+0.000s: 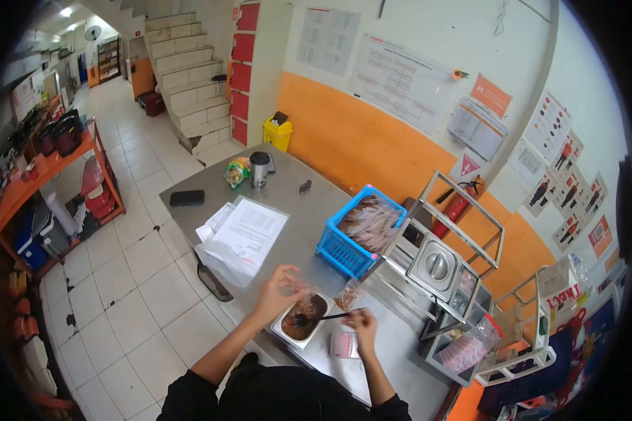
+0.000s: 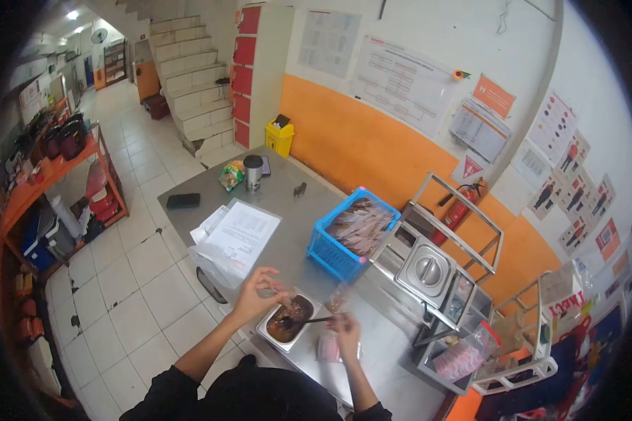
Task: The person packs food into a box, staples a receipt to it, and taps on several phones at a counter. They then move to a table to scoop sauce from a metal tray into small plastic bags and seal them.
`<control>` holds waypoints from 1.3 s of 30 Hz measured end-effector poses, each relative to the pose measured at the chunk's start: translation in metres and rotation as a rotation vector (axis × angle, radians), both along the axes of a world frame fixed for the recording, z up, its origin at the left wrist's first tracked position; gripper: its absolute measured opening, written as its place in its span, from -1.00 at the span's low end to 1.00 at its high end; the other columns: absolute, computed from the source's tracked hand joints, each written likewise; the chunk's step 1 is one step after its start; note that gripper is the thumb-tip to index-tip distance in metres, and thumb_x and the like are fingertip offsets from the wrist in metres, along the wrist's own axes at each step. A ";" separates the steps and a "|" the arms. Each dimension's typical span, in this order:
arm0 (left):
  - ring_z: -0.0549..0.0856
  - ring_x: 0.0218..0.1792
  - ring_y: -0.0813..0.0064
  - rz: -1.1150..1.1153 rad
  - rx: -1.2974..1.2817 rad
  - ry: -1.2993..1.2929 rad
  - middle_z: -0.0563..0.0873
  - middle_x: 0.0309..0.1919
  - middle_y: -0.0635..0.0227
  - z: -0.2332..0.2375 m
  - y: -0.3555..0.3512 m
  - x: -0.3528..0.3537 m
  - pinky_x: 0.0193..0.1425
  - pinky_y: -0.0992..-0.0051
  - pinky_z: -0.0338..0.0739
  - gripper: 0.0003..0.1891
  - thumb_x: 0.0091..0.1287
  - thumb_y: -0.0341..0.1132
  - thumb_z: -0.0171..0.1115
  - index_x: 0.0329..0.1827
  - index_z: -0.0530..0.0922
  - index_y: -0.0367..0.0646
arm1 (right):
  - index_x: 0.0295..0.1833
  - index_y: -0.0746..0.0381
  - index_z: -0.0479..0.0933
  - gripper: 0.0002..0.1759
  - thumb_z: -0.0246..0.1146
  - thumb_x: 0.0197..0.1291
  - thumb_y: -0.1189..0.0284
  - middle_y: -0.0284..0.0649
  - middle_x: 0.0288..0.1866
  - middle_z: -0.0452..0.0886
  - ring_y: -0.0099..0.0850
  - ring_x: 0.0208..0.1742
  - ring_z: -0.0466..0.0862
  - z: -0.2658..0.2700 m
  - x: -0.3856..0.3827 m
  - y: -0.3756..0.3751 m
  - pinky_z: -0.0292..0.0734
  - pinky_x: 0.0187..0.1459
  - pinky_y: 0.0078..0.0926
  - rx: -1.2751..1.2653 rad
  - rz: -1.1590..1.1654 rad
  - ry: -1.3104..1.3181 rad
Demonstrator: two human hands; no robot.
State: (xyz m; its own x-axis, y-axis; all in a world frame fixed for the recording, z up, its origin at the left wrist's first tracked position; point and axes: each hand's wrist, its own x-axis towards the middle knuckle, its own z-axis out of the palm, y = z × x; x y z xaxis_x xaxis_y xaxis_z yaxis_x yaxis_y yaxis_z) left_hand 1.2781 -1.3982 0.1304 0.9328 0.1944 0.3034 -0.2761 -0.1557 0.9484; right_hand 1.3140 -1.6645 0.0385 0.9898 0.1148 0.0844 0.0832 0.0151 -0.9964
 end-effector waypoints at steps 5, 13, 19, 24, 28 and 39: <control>0.70 -0.13 0.55 -0.008 -0.040 -0.007 0.60 -0.31 0.38 0.037 -0.008 0.003 -0.10 0.57 0.63 -0.41 0.05 -0.51 0.51 0.13 0.41 -0.21 | 0.13 0.30 0.57 -0.66 0.29 0.23 0.52 -0.12 -0.16 0.70 -0.38 -0.12 0.68 0.110 -0.012 0.062 0.56 -0.01 -0.42 -0.807 -0.205 -0.842; 0.71 -0.12 0.54 -0.065 -0.258 -0.061 0.69 -0.17 0.27 0.042 -0.025 0.007 0.03 0.52 0.60 -0.51 0.19 -0.47 0.41 0.17 0.43 -0.29 | -0.10 0.31 0.70 -0.83 0.34 0.19 0.53 -0.22 -0.20 0.74 -0.55 -0.16 0.64 0.159 0.008 0.071 0.48 -0.11 -0.64 -0.170 0.119 -0.252; 0.65 0.08 0.46 -0.138 -0.385 -0.082 0.68 0.07 0.13 0.045 -0.036 -0.006 0.27 0.48 0.46 -0.67 0.48 -0.36 0.08 0.21 0.52 -0.38 | -0.07 0.24 0.72 -0.79 0.34 0.16 0.52 -0.17 -0.22 0.74 -0.47 -0.23 0.64 0.171 0.005 0.072 0.49 -0.12 -0.52 -0.091 0.027 -0.356; 0.67 0.07 0.45 -0.083 -0.216 -0.183 0.70 0.03 0.11 0.049 -0.042 -0.003 0.28 0.46 0.46 -0.68 0.50 -0.36 0.04 0.14 0.54 -0.45 | -0.10 0.30 0.72 -0.79 0.36 0.12 0.62 -0.23 -0.31 0.70 -0.49 -0.25 0.63 0.192 -0.013 0.081 0.50 -0.18 -0.60 -0.194 0.078 -0.545; 0.70 0.00 0.41 -0.129 -0.448 -0.099 0.70 0.00 0.07 0.062 -0.038 -0.007 0.28 0.46 0.46 -0.69 0.50 -0.37 0.05 0.10 0.56 -0.46 | -0.13 0.31 0.72 -0.82 0.35 0.12 0.63 -0.25 -0.33 0.68 -0.50 -0.25 0.63 0.197 -0.022 0.074 0.50 -0.21 -0.61 -0.370 0.183 -0.585; 0.71 -0.07 0.49 -0.101 -0.364 -0.089 0.75 -0.10 0.15 0.063 -0.045 -0.011 0.42 0.40 0.27 -0.72 0.48 -0.35 0.09 0.01 0.63 -0.42 | -0.21 0.33 0.72 -0.89 0.35 0.12 0.64 -0.21 -0.25 0.73 -0.56 -0.23 0.61 0.185 -0.020 0.075 0.48 -0.18 -0.64 -0.210 0.107 -0.413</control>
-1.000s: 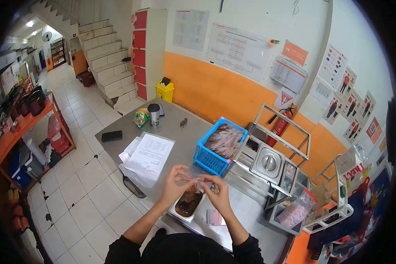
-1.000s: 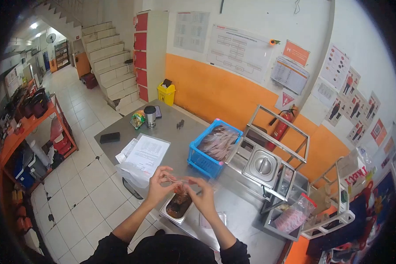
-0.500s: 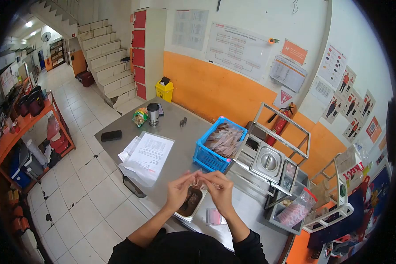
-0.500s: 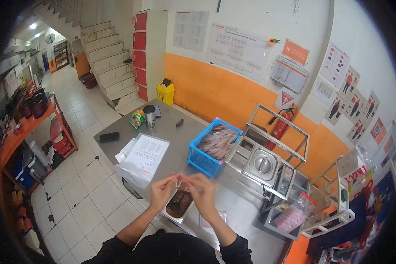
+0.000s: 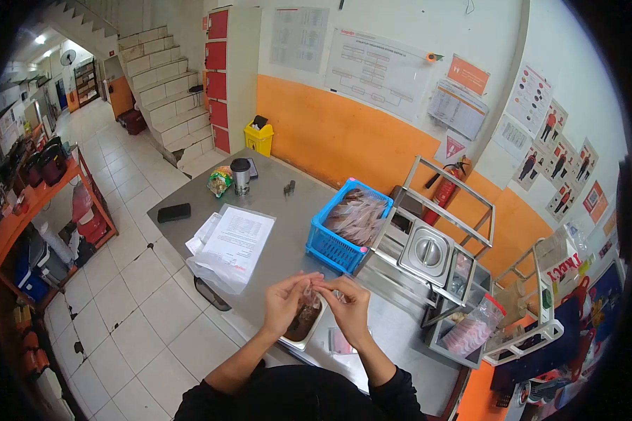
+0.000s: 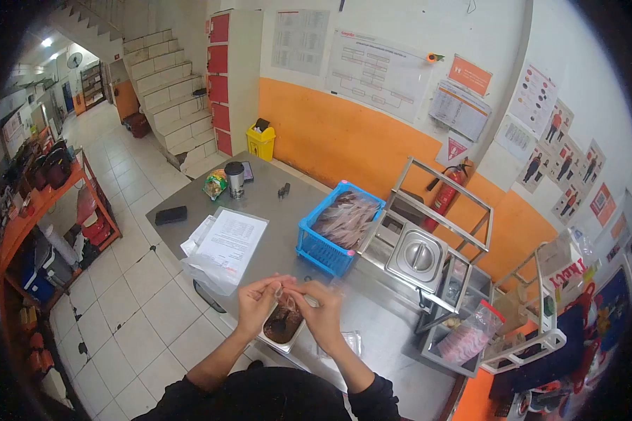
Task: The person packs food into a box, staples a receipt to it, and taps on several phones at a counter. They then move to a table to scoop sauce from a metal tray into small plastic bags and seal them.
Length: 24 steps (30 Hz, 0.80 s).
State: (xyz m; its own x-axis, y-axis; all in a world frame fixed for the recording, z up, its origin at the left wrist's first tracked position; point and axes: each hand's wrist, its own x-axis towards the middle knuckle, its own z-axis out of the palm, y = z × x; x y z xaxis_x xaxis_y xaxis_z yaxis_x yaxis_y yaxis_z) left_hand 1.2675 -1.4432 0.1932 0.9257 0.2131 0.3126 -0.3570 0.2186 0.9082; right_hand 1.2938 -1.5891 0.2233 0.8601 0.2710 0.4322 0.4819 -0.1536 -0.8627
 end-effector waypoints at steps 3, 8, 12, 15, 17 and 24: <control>0.71 -0.07 0.50 -0.007 -0.055 0.046 0.76 -0.11 0.17 -0.001 0.012 0.002 0.43 0.40 0.25 -0.73 0.46 -0.36 0.11 0.00 0.64 -0.41 | -0.18 0.30 0.72 -0.86 0.36 0.12 0.61 -0.20 -0.25 0.73 -0.50 -0.25 0.64 -0.007 0.010 -0.012 0.50 -0.16 -0.58 0.047 0.017 0.064; 0.73 -0.13 0.53 0.092 0.061 -0.001 0.78 -0.17 0.22 -0.005 0.010 0.003 0.43 0.31 0.25 -0.79 0.40 -0.38 0.18 -0.09 0.68 -0.36 | -0.15 0.35 0.70 -0.86 0.33 0.15 0.62 -0.19 -0.24 0.73 -0.52 -0.27 0.62 -0.001 0.019 -0.018 0.52 -0.18 -0.58 0.014 0.012 0.094; 0.75 -0.20 0.55 0.230 0.346 -0.065 0.80 -0.26 0.28 0.000 0.016 0.003 0.43 0.21 0.23 -0.83 0.36 -0.40 0.21 -0.18 0.72 -0.31 | -0.16 0.33 0.69 -0.86 0.34 0.14 0.59 -0.16 -0.29 0.71 -0.45 -0.30 0.64 0.014 0.016 -0.017 0.52 -0.20 -0.52 -0.201 -0.030 -0.055; 0.76 -0.23 0.56 0.291 0.409 -0.067 0.80 -0.29 0.29 -0.001 0.015 0.002 0.43 0.18 0.22 -0.84 0.35 -0.41 0.22 -0.21 0.72 -0.29 | -0.20 0.33 0.68 -0.89 0.34 0.14 0.57 -0.15 -0.33 0.69 -0.43 -0.32 0.63 0.013 0.015 -0.011 0.52 -0.22 -0.51 -0.217 -0.071 -0.123; 0.76 -0.23 0.56 0.309 0.410 -0.052 0.80 -0.29 0.29 -0.002 0.013 0.002 0.44 0.17 0.20 -0.85 0.34 -0.41 0.22 -0.22 0.73 -0.28 | -0.22 0.34 0.68 -0.91 0.33 0.14 0.57 -0.15 -0.35 0.68 -0.44 -0.33 0.63 0.010 0.016 -0.009 0.51 -0.22 -0.51 -0.198 -0.092 -0.147; 0.76 -0.24 0.56 0.223 0.287 -0.004 0.81 -0.26 0.34 -0.007 0.013 0.007 0.49 0.16 0.11 -0.88 0.32 -0.44 0.24 -0.22 0.73 -0.25 | -0.25 0.33 0.68 -0.88 0.38 0.05 0.57 -0.26 -0.38 0.62 -0.53 -0.34 0.57 0.003 0.023 -0.010 0.48 -0.24 -0.59 -0.122 -0.001 -0.023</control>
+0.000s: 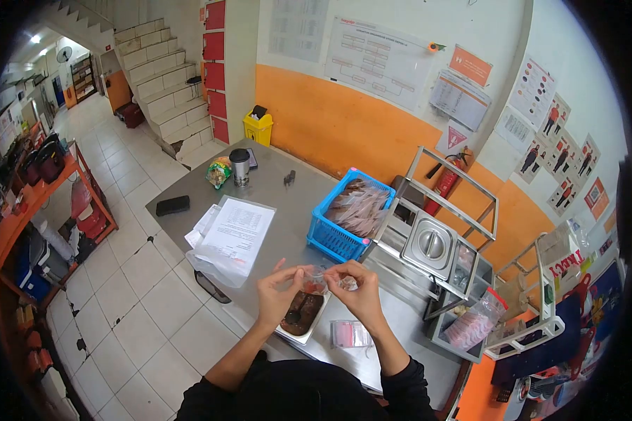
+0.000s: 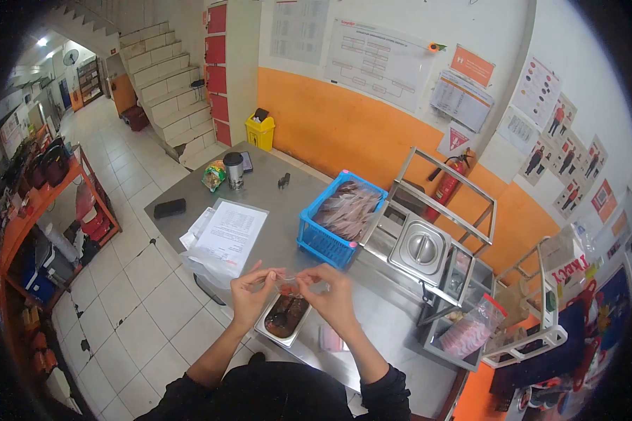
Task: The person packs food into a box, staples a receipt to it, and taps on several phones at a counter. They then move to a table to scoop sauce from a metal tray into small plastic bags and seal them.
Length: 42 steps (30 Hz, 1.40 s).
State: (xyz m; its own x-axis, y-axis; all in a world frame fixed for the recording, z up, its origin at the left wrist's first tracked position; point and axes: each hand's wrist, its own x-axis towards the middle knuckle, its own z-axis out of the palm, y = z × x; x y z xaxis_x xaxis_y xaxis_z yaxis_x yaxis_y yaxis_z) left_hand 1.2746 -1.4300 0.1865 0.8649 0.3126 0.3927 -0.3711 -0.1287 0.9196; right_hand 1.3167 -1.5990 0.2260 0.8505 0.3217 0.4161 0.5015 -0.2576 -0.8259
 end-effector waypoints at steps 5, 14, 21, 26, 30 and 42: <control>0.77 -0.24 0.57 -0.038 -0.004 0.009 0.80 -0.26 0.37 -0.001 -0.003 0.002 0.50 0.15 0.08 -0.89 0.30 -0.44 0.25 -0.23 0.73 -0.24 | -0.26 0.34 0.68 -0.87 0.38 0.02 0.60 -0.30 -0.38 0.59 -0.57 -0.31 0.54 -0.004 0.003 -0.001 0.45 -0.22 -0.64 0.023 0.006 0.035; 0.77 -0.26 0.58 -0.052 -0.024 0.021 0.80 -0.30 0.41 -0.005 -0.007 0.009 0.48 0.16 0.11 -0.90 0.28 -0.42 0.29 -0.25 0.73 -0.22 | -0.27 0.34 0.69 -0.88 0.38 0.02 0.60 -0.31 -0.36 0.58 -0.58 -0.30 0.53 -0.015 0.012 -0.002 0.42 -0.22 -0.65 0.065 0.017 0.095; 0.77 -0.28 0.56 -0.071 -0.023 0.036 0.79 -0.36 0.41 -0.016 -0.013 0.025 0.46 0.19 0.17 -0.91 0.26 -0.41 0.33 -0.25 0.74 -0.21 | -0.27 0.33 0.69 -0.88 0.39 0.01 0.60 -0.34 -0.39 0.56 -0.61 -0.31 0.51 -0.020 0.023 -0.006 0.41 -0.22 -0.67 0.080 0.006 0.111; 0.76 -0.28 0.56 -0.123 -0.060 0.042 0.79 -0.37 0.39 -0.014 -0.021 0.043 0.44 0.21 0.21 -0.92 0.24 -0.42 0.35 -0.27 0.73 -0.22 | -0.29 0.33 0.69 -0.90 0.38 0.01 0.61 -0.37 -0.42 0.57 -0.63 -0.33 0.50 -0.021 0.037 -0.010 0.40 -0.22 -0.67 0.108 -0.002 0.106; 0.75 -0.16 0.52 -0.252 -0.078 0.076 0.79 -0.33 0.31 -0.014 -0.035 0.068 0.30 0.34 0.37 -0.91 0.24 -0.43 0.34 -0.25 0.71 -0.26 | -0.30 0.33 0.68 -0.92 0.37 0.02 0.60 -0.39 -0.44 0.58 -0.65 -0.36 0.48 -0.022 0.052 -0.027 0.41 -0.25 -0.66 0.075 -0.062 0.100; 0.58 0.13 0.04 -0.265 0.404 0.101 0.43 0.24 -0.12 -0.084 -0.016 0.079 0.22 0.17 0.46 0.02 0.01 -0.21 0.55 0.47 0.05 -0.23 | -0.31 0.17 0.72 -0.83 0.47 -0.11 0.46 -0.20 -0.30 0.62 -0.39 -0.24 0.58 -0.211 0.071 -0.090 0.50 -0.18 -0.48 -0.156 -0.300 0.211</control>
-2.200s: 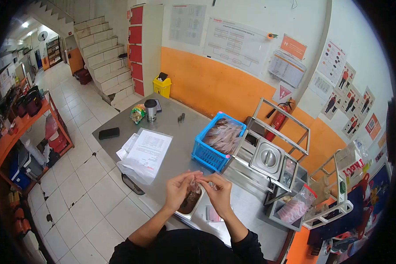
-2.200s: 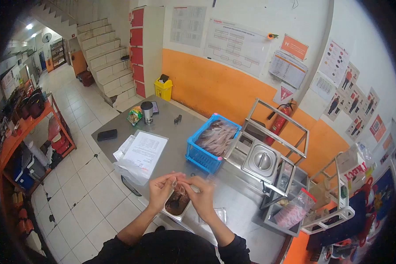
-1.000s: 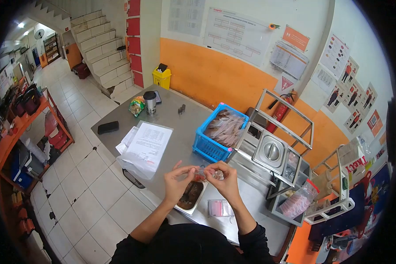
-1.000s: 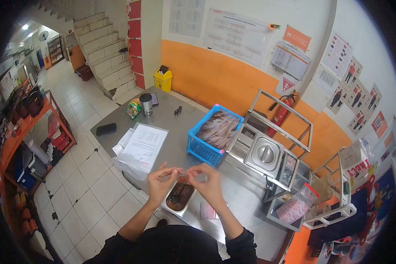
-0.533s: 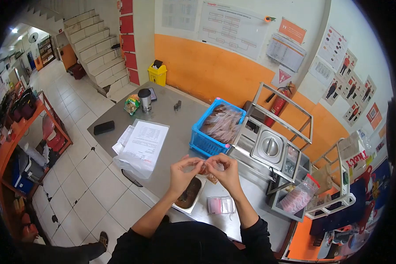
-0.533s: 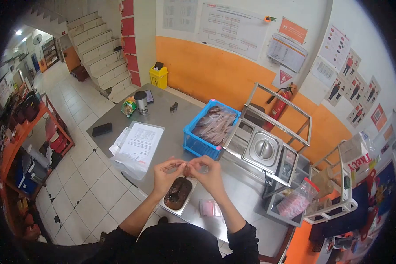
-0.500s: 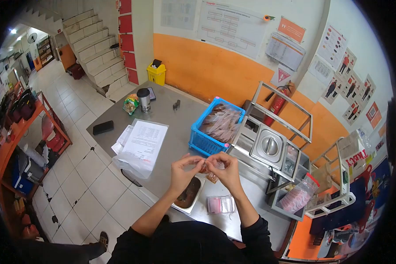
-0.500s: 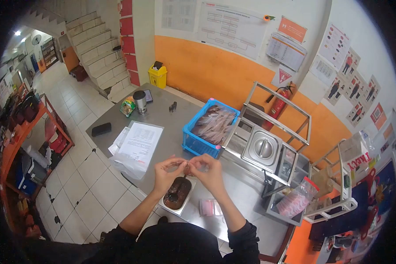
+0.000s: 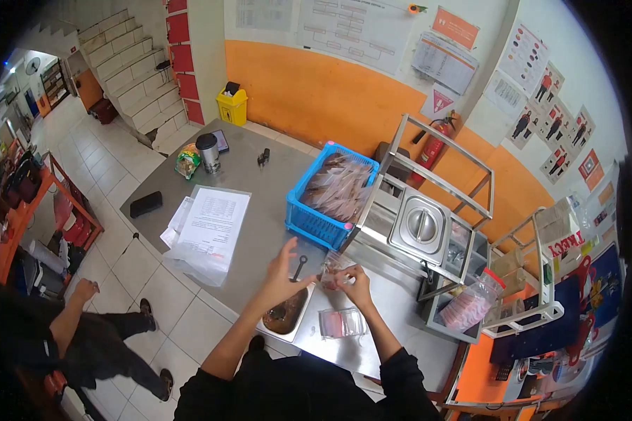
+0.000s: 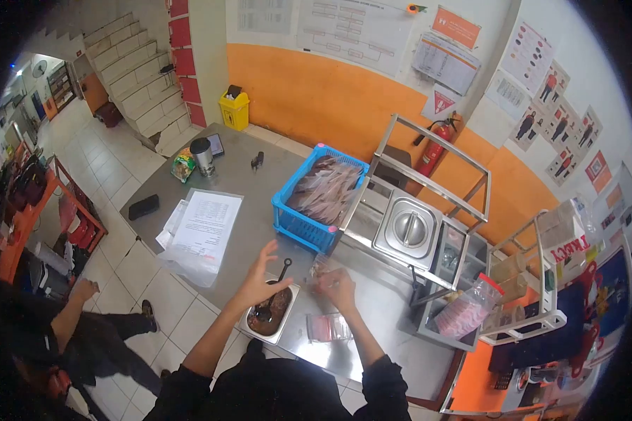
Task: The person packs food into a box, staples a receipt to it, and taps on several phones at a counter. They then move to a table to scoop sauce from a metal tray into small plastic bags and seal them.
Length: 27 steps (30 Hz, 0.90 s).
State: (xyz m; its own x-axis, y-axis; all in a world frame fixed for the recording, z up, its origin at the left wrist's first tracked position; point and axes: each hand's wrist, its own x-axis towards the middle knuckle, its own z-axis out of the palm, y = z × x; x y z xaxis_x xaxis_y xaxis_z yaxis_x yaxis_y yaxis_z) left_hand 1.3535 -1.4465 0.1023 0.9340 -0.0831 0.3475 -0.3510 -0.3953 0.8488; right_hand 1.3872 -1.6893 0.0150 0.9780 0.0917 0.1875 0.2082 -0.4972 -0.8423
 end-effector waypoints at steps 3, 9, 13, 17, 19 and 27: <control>0.55 0.17 0.08 0.064 -0.104 0.088 0.39 0.28 -0.09 0.007 0.015 -0.013 0.25 0.17 0.43 0.03 0.03 -0.27 0.53 0.50 0.01 -0.20 | -0.14 0.14 0.71 -0.72 0.46 -0.03 0.38 -0.16 -0.14 0.59 -0.33 -0.13 0.58 -0.051 0.022 -0.006 0.51 -0.07 -0.43 0.035 -0.133 0.083; 0.48 0.21 0.18 0.101 -0.185 0.124 0.36 0.31 -0.01 0.005 0.036 -0.040 0.31 0.20 0.38 0.00 0.08 -0.35 0.48 0.53 0.00 -0.15 | 0.17 0.00 0.58 -0.50 0.45 0.05 0.33 -0.19 0.04 0.53 -0.35 -0.05 0.59 -0.043 -0.006 -0.036 0.53 -0.06 -0.34 -0.016 -0.256 -0.032; 0.48 0.20 0.23 0.132 -0.205 0.104 0.38 0.29 0.05 -0.015 0.049 -0.061 0.29 0.25 0.39 -0.07 0.10 -0.45 0.44 0.52 0.06 -0.14 | 0.03 0.14 0.62 -0.71 0.35 0.17 0.41 -0.22 0.01 0.61 -0.36 -0.08 0.67 -0.016 -0.082 -0.085 0.53 -0.13 -0.36 0.017 -0.361 0.089; 0.51 0.17 0.28 0.161 -0.239 0.193 0.41 0.27 0.09 -0.024 0.051 -0.074 0.29 0.28 0.40 -0.14 0.14 -0.52 0.36 0.51 0.10 -0.10 | -0.01 0.18 0.62 -0.75 0.32 0.16 0.47 -0.18 -0.03 0.67 -0.37 -0.09 0.70 -0.043 -0.152 -0.114 0.52 -0.14 -0.42 -0.030 -0.473 0.149; 0.51 0.16 0.28 0.152 -0.253 0.203 0.41 0.27 0.09 -0.028 0.046 -0.076 0.28 0.29 0.41 -0.16 0.15 -0.52 0.36 0.50 0.12 -0.12 | 0.04 0.23 0.59 -0.69 0.31 0.16 0.49 -0.13 0.00 0.67 -0.30 -0.03 0.69 -0.055 -0.175 -0.103 0.54 -0.02 -0.36 -0.069 -0.468 0.131; 0.55 0.11 0.33 0.116 -0.279 0.133 0.45 0.23 0.10 -0.021 0.017 -0.080 0.24 0.34 0.44 -0.25 0.14 -0.53 0.35 0.43 0.22 -0.20 | 0.35 0.23 0.34 -0.41 0.28 0.19 0.45 -0.02 0.11 0.60 -0.17 0.20 0.55 -0.040 -0.160 -0.005 0.23 0.36 -0.09 -0.409 -0.283 0.008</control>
State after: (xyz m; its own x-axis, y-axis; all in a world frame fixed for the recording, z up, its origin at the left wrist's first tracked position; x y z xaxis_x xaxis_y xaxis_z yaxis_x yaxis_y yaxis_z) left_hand 1.2734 -1.4292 0.0812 0.9703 0.1078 0.2164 -0.1961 -0.1723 0.9653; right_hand 1.2277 -1.6939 -0.0248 0.9764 -0.1127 0.1844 0.0121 -0.8235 -0.5672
